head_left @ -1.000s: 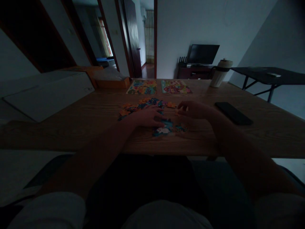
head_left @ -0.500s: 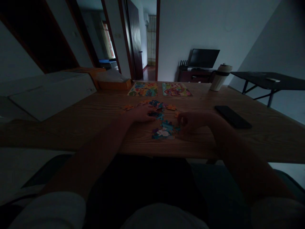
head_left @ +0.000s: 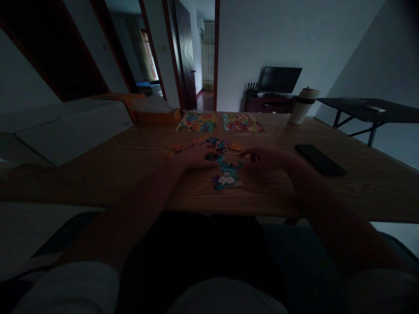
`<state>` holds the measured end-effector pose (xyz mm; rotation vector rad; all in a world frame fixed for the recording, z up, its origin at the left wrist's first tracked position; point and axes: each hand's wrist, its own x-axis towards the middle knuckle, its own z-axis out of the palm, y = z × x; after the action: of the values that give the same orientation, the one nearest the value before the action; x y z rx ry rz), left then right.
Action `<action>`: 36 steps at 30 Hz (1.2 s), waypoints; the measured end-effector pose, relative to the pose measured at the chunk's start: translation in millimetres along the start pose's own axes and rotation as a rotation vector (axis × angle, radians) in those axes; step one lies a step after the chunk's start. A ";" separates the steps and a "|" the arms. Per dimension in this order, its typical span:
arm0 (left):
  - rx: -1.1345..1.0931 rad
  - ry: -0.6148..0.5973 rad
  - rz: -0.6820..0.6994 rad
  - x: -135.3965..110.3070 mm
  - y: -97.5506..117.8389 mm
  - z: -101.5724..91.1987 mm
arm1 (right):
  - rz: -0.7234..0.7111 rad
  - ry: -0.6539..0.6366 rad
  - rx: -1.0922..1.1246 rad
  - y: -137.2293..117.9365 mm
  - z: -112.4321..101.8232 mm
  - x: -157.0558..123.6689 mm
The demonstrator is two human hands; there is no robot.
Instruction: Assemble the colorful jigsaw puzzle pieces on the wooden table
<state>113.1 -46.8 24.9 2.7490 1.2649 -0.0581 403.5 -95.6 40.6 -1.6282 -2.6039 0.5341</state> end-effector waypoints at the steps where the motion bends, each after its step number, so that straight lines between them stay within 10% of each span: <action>1: 0.011 0.009 0.005 1.4 0.7 1.2 | -0.031 0.000 0.017 -4.7 1.7 -0.1; 6: 0.023 0.028 0.011 1.8 -6.6 -1.1 | -0.152 -0.102 0.079 -15.2 9.6 1.4; 29: -0.157 -0.035 -0.034 -9.1 -27.9 -11.6 | 0.136 -0.066 0.041 14.5 0.4 5.2; 36: -0.179 -0.091 -0.072 -10.3 -35.3 -16.6 | -0.092 -0.078 0.099 -11.4 10.2 2.0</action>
<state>79.4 -29.8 39.1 2.5213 1.2777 -0.0716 390.7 -101.2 34.0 -1.4795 -2.6442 0.7226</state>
